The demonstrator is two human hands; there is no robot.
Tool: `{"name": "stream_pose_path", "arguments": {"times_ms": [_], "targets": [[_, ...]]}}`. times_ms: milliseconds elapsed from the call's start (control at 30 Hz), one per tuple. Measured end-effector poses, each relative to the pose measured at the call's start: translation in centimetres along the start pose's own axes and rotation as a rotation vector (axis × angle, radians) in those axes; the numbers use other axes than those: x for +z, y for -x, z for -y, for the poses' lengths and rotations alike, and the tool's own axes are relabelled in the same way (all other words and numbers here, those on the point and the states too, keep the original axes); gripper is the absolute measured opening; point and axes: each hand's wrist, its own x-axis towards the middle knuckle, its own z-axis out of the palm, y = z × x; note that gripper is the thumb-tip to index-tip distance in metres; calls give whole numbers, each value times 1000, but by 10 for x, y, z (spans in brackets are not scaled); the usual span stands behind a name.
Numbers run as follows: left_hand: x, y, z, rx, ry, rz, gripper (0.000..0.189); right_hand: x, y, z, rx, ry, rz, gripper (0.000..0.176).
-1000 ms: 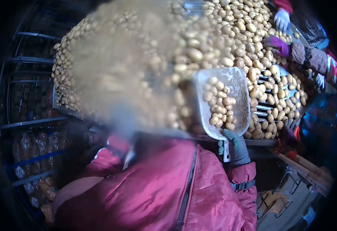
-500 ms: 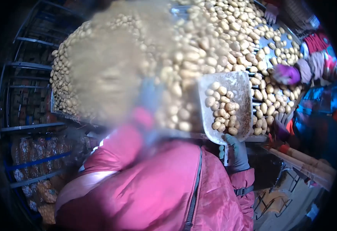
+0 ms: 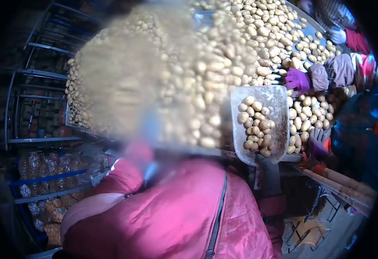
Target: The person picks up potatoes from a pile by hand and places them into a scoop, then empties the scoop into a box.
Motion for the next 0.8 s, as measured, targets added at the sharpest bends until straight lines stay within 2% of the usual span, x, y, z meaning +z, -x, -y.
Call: {"name": "stream_pose_path", "arguments": {"times_ms": [33, 100, 133, 167, 200, 233, 267, 300, 367, 433, 467, 500, 567, 600, 633, 700, 733, 767, 800], "targets": [[-5, 18, 22, -37, -80, 9, 58, -10, -1, 1, 3, -2, 3, 38], [43, 52, 120, 21, -317, 162, 62, -37, -6, 5, 371, 31, 168, 32], [63, 67, 164, 62, -429, 233, 64, -33, -6, 5, 378, 36, 178, 32], [77, 69, 154, 31, -463, 163, 66, -26, -5, 3, 294, 102, 106, 28], [56, 54, 84, -81, -310, 59, 64, -22, -4, 3, 208, 167, 33, 25], [28, 36, 2, -174, -146, -62, 63, -22, -2, 6, 209, 167, 37, 25], [73, 39, 65, 41, -358, -15, 58, -23, 2, 13, 282, 152, 61, 24], [75, 23, 48, 178, -314, -86, 55, -23, 6, 17, 353, 135, 84, 23], [100, -2, 19, 13, -370, 55, 53, -20, 11, 19, 361, 127, 33, 23], [124, -29, -27, 90, -227, 269, 52, -13, 14, 22, 355, 113, -23, 22], [128, -29, -62, 90, -64, 202, 52, -10, 17, 24, 335, 125, -29, 23], [100, -34, -121, 88, 101, 137, 52, -8, 18, 25, 314, 139, -37, 23], [83, -41, -163, 56, 240, 112, 56, 0, 21, 29, 256, 148, -40, 23], [79, -43, -169, 89, 180, 296, 59, 3, 23, 28, 220, 157, -31, 23], [81, -29, -177, 108, 340, 205, 62, -1, 21, 20, 219, 155, -37, 23], [94, -22, -167, 36, 684, 333, 63, -16, 10, 7, 118, 153, 64, 35], [90, -23, -155, 55, 711, 400, 64, -18, 7, 8, 118, 158, 62, 35], [63, -31, -149, 137, 611, 368, 61, -15, 5, 9, 202, 158, 71, 36], [75, -41, -110, 252, 291, 286, 58, -10, 4, 9, 287, 157, 80, 38]]}}
